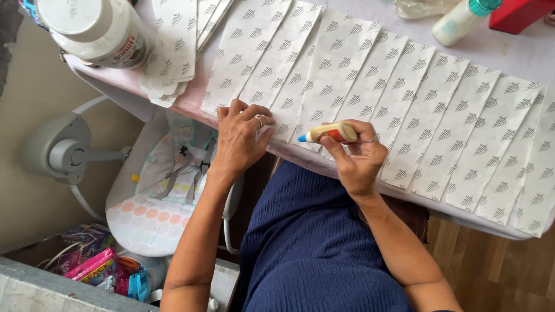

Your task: Assembling and gluing paper bags from pre-cut sheets at a workspace, involving aligning the sheets, applying glue to the edges, and pressing them together.

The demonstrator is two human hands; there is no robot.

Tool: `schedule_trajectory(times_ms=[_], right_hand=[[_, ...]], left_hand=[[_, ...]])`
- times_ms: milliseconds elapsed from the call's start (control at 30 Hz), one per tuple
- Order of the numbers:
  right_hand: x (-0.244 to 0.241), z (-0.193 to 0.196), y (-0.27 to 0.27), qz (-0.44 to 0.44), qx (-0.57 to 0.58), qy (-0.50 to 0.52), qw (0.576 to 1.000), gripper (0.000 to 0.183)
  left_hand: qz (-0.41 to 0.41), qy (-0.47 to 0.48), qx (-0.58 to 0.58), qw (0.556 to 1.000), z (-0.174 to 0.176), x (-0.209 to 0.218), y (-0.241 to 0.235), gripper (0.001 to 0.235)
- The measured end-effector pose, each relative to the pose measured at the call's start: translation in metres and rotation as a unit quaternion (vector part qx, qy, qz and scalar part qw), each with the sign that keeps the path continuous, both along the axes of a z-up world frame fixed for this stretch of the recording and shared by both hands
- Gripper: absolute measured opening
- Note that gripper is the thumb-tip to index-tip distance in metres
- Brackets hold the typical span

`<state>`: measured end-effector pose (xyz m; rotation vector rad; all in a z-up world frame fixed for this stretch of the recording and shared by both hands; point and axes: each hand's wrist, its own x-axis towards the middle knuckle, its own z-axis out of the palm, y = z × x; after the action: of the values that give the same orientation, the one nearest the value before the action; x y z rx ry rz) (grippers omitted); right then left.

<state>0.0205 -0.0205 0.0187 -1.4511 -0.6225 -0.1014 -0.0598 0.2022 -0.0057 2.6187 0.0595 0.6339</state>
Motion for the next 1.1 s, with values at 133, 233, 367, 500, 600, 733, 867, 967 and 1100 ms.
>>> schedule_trajectory(times_ms=[133, 233, 367, 500, 600, 733, 867, 967, 1100], right_hand=[[-0.001, -0.015, 0.02, 0.011, -0.026, -0.011, 1.0, 0.029], [0.002, -0.037, 0.02, 0.016, -0.057, -0.028, 0.998, 0.029], [0.001, -0.032, 0.035, 0.022, -0.067, -0.039, 0.997, 0.028], [0.005, -0.034, 0.055, 0.04, -0.048, -0.044, 0.997, 0.027], [0.005, -0.03, 0.053, 0.047, -0.052, -0.047, 0.996, 0.027], [0.002, -0.019, 0.038, 0.053, -0.051, -0.012, 0.997, 0.027], [0.001, -0.007, 0.023, 0.042, -0.054, -0.004, 0.998, 0.027], [-0.005, 0.0, 0.029, 0.034, -0.042, -0.004, 0.999, 0.027], [-0.007, -0.013, 0.037, 0.025, -0.054, -0.027, 0.998, 0.028]], left_hand=[[-0.015, 0.026, -0.006, 1.0, 0.005, -0.005, 0.004, 0.021], [-0.024, 0.047, -0.02, 0.998, 0.006, -0.008, 0.006, 0.028], [-0.029, 0.059, -0.04, 0.997, 0.01, -0.01, 0.007, 0.032], [-0.031, 0.055, -0.042, 0.997, 0.004, -0.01, 0.009, 0.033], [-0.028, 0.059, -0.053, 0.996, 0.001, -0.01, 0.009, 0.032], [-0.032, 0.055, -0.072, 0.995, 0.007, -0.008, 0.009, 0.032], [-0.011, 0.049, -0.067, 0.996, -0.006, -0.005, 0.007, 0.028], [0.003, 0.041, -0.079, 0.996, -0.006, -0.003, 0.002, 0.025], [0.013, 0.034, -0.08, 0.996, -0.007, -0.003, 0.0, 0.024]])
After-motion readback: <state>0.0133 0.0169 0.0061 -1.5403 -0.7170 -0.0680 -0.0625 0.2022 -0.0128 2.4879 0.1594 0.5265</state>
